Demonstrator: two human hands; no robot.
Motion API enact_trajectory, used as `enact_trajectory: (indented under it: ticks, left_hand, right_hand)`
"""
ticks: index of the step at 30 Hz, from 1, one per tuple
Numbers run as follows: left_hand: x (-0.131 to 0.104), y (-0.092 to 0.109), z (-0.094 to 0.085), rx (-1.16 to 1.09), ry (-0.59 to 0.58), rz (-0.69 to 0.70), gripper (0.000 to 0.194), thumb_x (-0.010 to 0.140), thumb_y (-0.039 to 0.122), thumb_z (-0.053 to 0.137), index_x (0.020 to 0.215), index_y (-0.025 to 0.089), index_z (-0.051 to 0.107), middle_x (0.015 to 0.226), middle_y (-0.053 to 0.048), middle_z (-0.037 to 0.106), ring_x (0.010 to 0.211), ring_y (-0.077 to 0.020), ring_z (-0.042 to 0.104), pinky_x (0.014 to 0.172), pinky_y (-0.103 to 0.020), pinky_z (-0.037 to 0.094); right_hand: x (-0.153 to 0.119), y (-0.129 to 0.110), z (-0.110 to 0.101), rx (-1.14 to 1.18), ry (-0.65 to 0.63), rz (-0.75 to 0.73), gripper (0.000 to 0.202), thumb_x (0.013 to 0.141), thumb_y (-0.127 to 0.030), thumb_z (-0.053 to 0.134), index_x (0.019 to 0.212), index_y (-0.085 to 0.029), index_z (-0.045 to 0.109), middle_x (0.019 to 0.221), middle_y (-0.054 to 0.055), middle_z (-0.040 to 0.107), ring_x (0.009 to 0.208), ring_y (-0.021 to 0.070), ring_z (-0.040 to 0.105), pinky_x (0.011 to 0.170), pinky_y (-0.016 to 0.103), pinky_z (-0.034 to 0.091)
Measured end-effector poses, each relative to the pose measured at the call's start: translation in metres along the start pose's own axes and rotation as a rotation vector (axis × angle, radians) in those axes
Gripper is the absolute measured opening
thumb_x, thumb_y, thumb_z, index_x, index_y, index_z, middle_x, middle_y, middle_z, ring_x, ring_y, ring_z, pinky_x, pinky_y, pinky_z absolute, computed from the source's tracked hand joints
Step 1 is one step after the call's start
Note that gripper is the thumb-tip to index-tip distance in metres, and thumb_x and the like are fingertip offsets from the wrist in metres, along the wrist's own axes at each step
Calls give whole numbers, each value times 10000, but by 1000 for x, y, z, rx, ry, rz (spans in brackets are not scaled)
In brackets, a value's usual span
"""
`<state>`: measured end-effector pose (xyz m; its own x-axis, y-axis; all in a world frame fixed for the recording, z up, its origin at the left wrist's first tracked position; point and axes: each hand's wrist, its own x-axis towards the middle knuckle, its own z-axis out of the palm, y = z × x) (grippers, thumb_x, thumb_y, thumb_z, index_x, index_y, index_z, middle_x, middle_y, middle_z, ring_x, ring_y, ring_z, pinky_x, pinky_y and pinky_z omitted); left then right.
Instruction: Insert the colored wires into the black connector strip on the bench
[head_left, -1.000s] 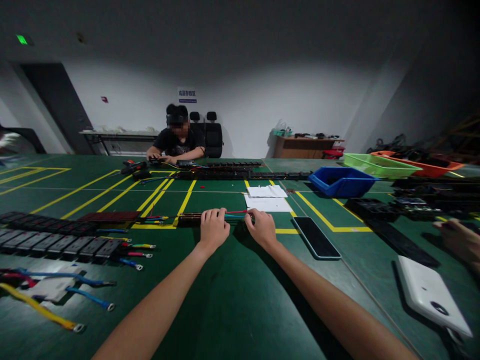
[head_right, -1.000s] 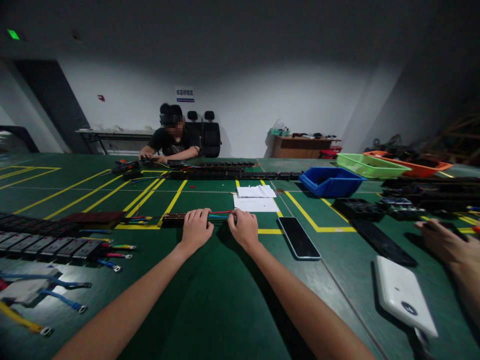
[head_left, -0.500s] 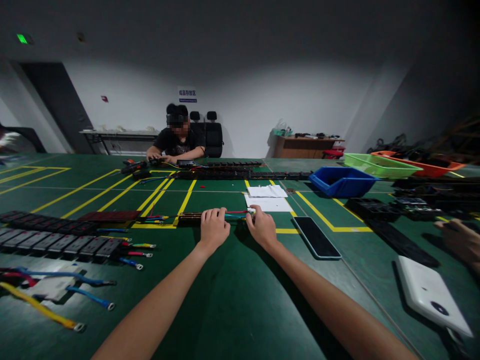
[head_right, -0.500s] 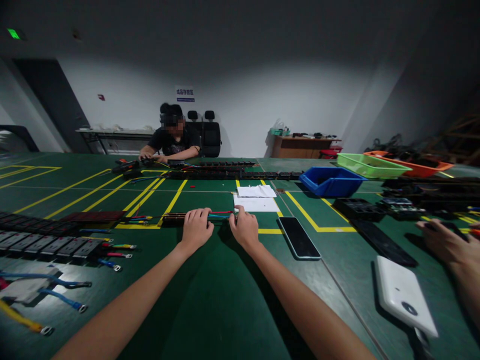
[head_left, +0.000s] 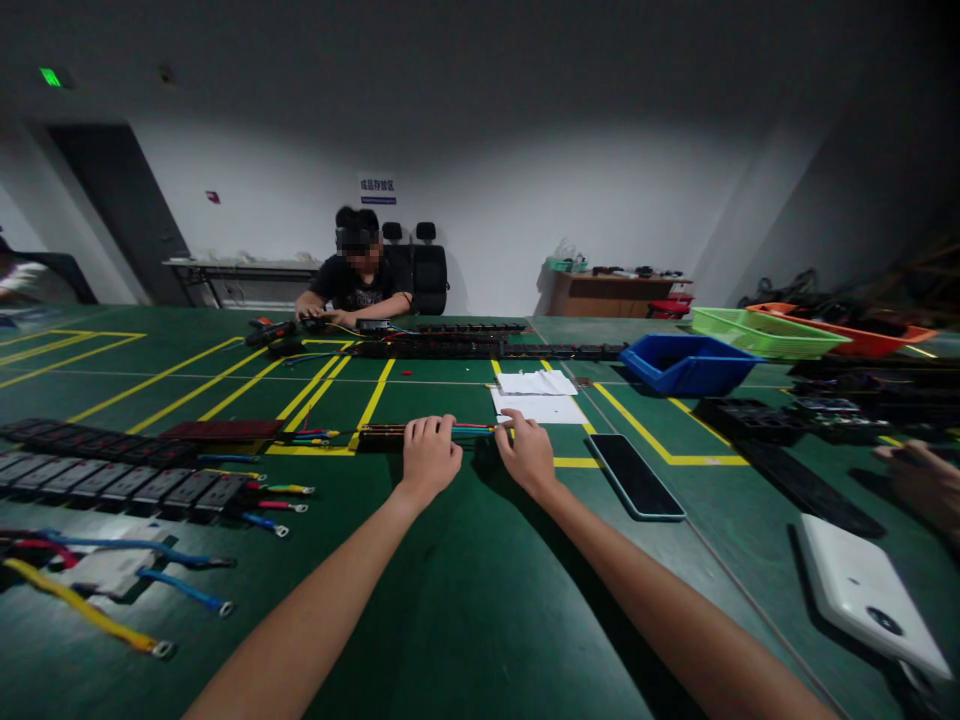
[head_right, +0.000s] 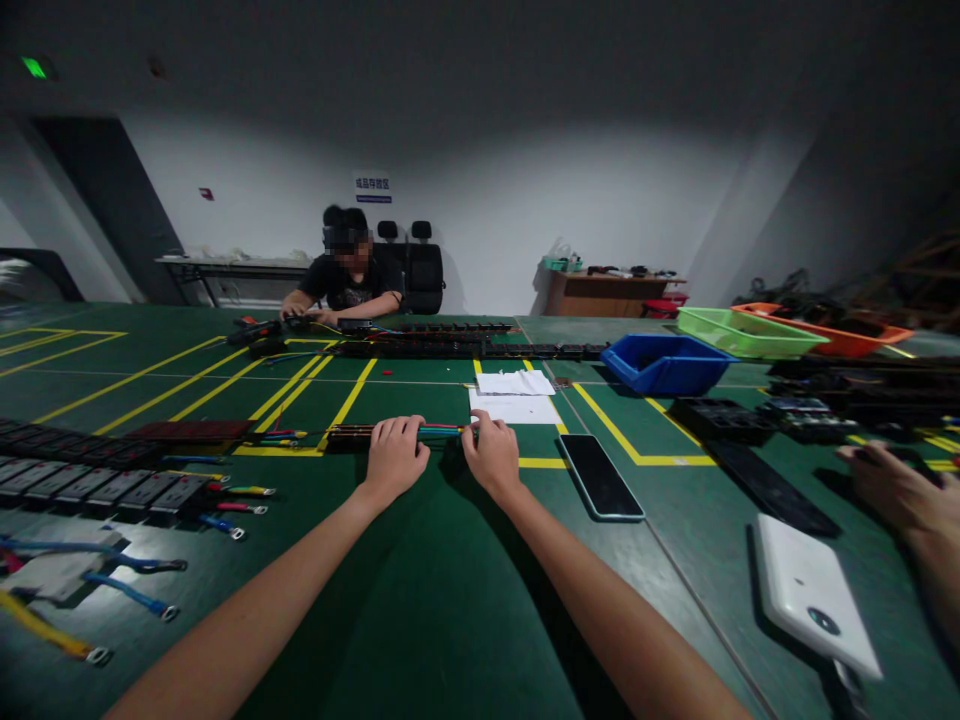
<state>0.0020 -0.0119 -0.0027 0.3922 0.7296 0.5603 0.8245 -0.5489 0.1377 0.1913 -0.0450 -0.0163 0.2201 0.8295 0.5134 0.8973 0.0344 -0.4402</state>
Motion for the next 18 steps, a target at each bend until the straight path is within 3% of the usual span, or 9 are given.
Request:
enact_trajectory:
  ticks: [3,7,18]
  left_hand:
    - [0,-1,0,-2,0,-1,296,879,198,525,1166,217,595,1123,-97,671,1124,-278,587,1051,-469,408]
    - [0,0,0,-2,-1,2,286,885,196,516,1159,214,596,1126,-92,673,1116,-274,588,1049,-467,411]
    - [-1,0,-1,-38,-22,-14,300,890,202,531,1179,232,607,1147,-93,672,1140,-275,585,1073,-480,404]
  right_hand:
    - [1,-1,0,-34,-106,34,335,987,-336,468,1250,-187,615,973,73,756,976,254,655,852,336,401]
    - [1,-3,0,-69,-136,-8,343,985,-358,483,1256,-193,613,1034,86,749,1030,255,652,886,335,392]
    - [-2,-3,-2,-31,31,-39,311,950,-323,500,1201,-181,616,1064,89,730,1012,253,621,863,339,401]
